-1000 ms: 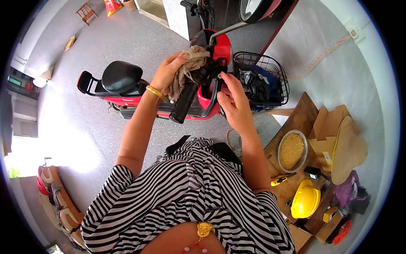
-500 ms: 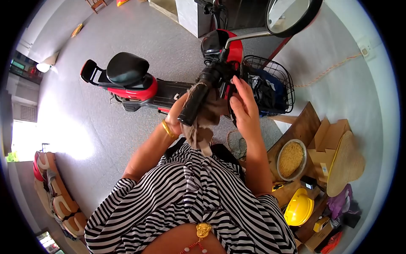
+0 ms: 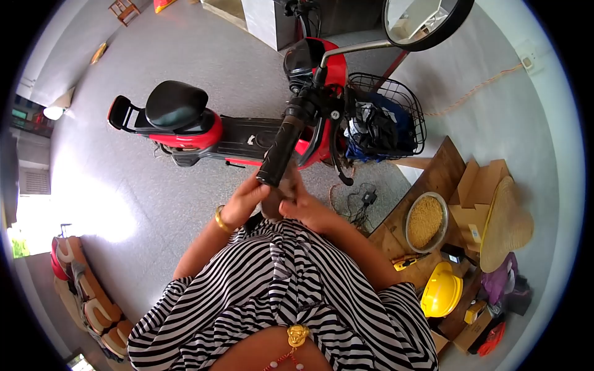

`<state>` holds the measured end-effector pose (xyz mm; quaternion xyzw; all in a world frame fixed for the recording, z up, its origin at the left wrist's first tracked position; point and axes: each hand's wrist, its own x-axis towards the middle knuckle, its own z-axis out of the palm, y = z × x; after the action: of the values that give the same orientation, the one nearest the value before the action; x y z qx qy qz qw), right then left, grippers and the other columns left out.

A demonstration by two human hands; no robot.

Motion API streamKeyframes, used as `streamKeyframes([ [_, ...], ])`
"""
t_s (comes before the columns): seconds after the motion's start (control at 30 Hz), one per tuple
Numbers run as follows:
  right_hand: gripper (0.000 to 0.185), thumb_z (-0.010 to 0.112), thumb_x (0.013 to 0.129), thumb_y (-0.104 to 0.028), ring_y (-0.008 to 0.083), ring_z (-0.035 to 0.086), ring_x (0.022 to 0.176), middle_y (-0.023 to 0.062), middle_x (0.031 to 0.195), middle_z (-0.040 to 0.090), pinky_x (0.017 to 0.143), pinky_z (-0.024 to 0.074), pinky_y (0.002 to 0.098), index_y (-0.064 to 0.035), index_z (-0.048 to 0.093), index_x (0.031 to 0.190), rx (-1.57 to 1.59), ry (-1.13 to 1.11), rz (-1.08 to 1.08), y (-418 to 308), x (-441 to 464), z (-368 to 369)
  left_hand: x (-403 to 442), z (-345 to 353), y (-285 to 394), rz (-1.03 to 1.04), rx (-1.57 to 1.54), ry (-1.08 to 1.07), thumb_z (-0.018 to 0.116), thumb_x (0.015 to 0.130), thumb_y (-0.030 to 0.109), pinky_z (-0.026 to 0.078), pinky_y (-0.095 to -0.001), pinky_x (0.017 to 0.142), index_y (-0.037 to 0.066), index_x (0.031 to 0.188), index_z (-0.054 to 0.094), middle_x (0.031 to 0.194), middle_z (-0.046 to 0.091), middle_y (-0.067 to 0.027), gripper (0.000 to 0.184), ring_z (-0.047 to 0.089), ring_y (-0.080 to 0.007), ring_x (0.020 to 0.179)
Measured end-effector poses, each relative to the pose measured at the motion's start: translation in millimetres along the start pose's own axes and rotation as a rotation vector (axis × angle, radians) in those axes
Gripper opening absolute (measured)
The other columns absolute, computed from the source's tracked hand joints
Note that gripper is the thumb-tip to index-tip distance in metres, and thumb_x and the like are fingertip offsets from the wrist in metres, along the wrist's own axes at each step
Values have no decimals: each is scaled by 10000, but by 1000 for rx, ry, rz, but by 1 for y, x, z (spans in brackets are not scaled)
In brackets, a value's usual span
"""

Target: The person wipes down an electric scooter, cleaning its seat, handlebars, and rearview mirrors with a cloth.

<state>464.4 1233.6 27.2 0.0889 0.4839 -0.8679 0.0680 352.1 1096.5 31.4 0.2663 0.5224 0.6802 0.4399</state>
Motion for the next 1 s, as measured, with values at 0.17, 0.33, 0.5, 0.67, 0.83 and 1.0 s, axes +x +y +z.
streamKeyframes([
  [0.17, 729, 613, 768, -235, 192, 365, 1147, 100, 1231, 376, 973, 277, 312, -68, 176, 1327, -227, 57, 62, -25, -17, 7, -17, -32, 47, 184, 620, -498, 514, 857, 169, 363, -331, 910, -41, 1222, 395, 1251, 409, -195, 437, 435, -235, 1127],
  [0.33, 651, 671, 692, -138, 194, 431, 1091, 111, 1185, 411, 920, 356, 312, -43, 321, 1233, -576, 161, -240, -101, -63, 48, -12, -40, 40, 0, 26, -274, 440, 883, 332, 428, -329, 830, -7, 1211, 420, 1191, 478, -164, 472, 503, -233, 1052],
  [0.5, 399, 616, 728, -144, 270, 549, 899, 112, 1006, 517, 811, 433, 323, -32, 494, 1092, -1463, 560, -742, -175, -21, 57, 19, 6, 44, -188, -587, -126, 282, 893, 485, 399, -366, 871, 30, 1271, 342, 1209, 461, -152, 595, 468, -248, 1084],
  [0.67, 326, 558, 780, -266, 349, 565, 805, 146, 988, 518, 701, 466, 412, -114, 534, 1067, -1983, 669, -361, -174, 53, 26, 42, 22, 29, -234, -1191, -309, 191, 906, 460, 362, -433, 933, 10, 1298, 269, 1282, 366, -203, 602, 376, -323, 1178],
  [0.83, 310, 560, 775, -265, 335, 562, 785, 121, 944, 495, 671, 453, 419, -121, 533, 1048, -2027, 606, -219, -148, 40, 56, 44, 25, 41, -184, -1339, -267, 159, 913, 433, 279, -465, 993, 29, 1312, 256, 1304, 344, -199, 576, 334, -324, 1211],
  [1.0, 332, 603, 724, -211, 295, 573, 712, 106, 937, 475, 594, 466, 376, -126, 548, 1040, -1887, 389, -227, -127, -4, 102, 49, 20, 27, -111, -1517, -416, 177, 901, 437, 219, -443, 1023, 21, 1307, 268, 1309, 352, -166, 588, 326, -294, 1218],
])
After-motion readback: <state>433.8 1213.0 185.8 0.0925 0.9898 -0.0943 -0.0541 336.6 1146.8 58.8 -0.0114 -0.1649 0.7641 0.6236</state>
